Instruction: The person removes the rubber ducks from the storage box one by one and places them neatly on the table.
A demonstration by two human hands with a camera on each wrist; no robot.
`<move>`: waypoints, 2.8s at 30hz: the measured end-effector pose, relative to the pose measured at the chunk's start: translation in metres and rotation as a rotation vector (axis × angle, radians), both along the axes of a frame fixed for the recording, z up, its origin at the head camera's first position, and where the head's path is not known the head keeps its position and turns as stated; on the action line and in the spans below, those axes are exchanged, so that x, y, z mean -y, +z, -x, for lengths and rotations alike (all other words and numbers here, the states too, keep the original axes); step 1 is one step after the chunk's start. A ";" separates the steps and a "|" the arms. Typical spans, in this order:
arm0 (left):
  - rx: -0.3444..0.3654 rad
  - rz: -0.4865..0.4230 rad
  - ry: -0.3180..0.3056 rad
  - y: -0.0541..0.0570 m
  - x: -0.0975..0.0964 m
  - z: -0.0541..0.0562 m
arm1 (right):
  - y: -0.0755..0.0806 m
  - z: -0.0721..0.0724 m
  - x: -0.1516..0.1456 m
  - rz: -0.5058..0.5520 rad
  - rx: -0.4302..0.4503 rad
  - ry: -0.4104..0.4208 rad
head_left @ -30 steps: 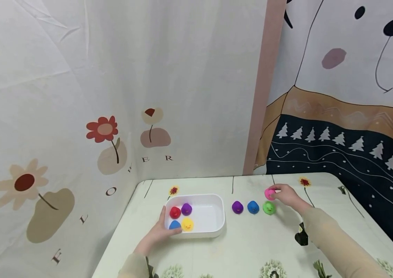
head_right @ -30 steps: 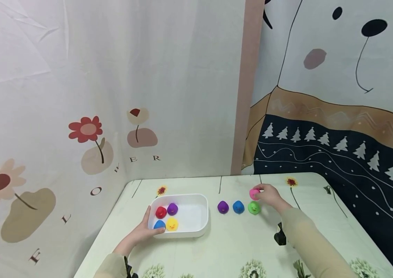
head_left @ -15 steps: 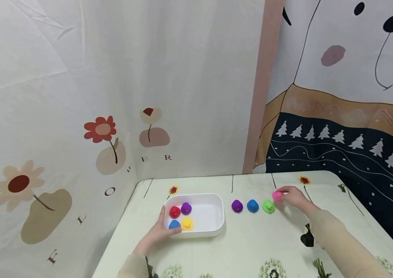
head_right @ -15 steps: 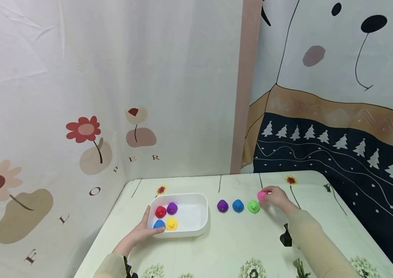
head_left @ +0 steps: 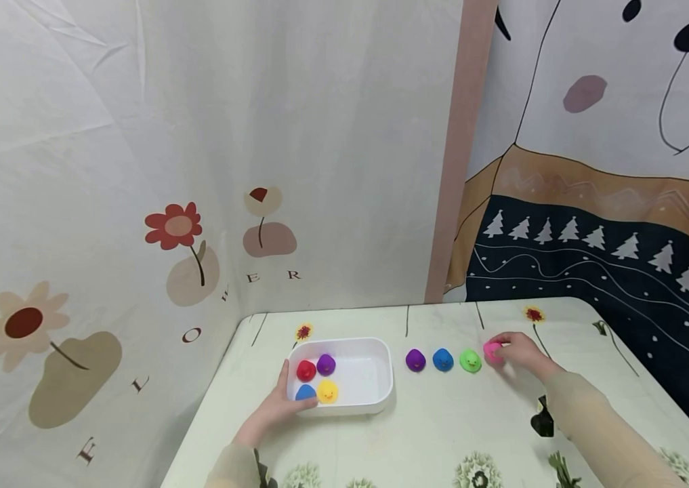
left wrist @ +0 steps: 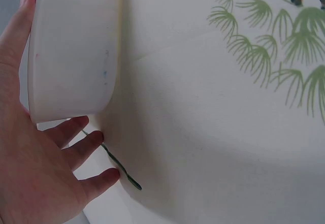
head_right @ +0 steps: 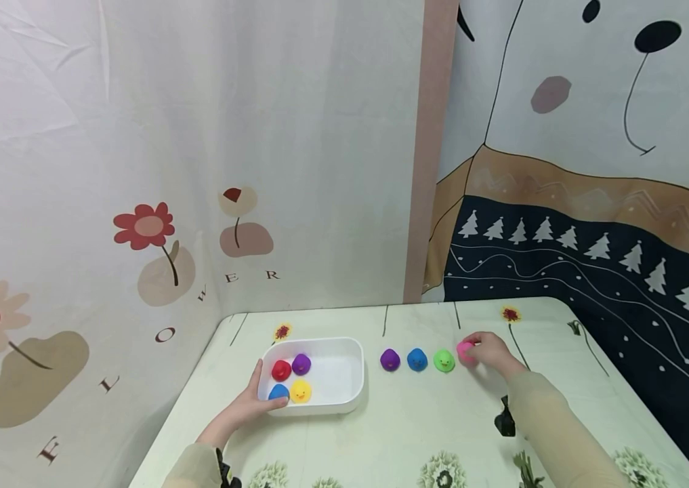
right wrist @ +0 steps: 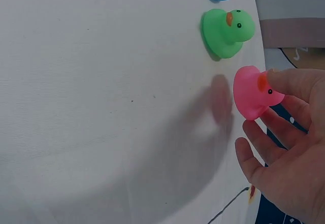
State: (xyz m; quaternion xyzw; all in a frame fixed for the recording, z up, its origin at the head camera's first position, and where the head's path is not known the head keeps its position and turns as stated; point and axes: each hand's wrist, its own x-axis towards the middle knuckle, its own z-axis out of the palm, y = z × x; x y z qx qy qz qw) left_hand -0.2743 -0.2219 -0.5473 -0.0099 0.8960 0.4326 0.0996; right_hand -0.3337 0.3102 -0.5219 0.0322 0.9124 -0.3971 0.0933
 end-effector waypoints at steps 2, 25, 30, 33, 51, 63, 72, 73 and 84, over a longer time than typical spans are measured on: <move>0.000 -0.001 0.000 0.001 0.000 0.000 | -0.002 0.000 -0.001 0.002 0.001 0.003; 0.011 -0.003 0.004 0.001 -0.001 -0.003 | -0.017 -0.005 -0.008 0.043 0.007 0.038; 0.014 -0.006 0.004 0.001 0.000 -0.002 | -0.018 -0.005 -0.009 0.053 0.020 0.036; 0.012 -0.007 0.003 0.001 0.000 -0.002 | -0.017 -0.006 -0.008 0.062 0.024 0.032; 0.011 0.007 0.010 -0.005 0.002 0.002 | 0.017 0.002 0.024 0.039 -0.052 0.024; 0.009 -0.013 0.010 -0.005 0.002 0.001 | 0.021 0.012 0.087 0.185 -0.069 0.084; 0.008 -0.007 0.005 -0.008 0.003 0.007 | 0.028 0.014 0.149 0.230 -0.066 0.132; 0.009 -0.006 0.006 -0.008 0.003 0.007 | 0.029 0.014 0.156 0.232 -0.064 0.136; -0.003 -0.026 -0.010 -0.011 0.004 0.006 | 0.023 0.010 0.215 0.380 -0.015 0.216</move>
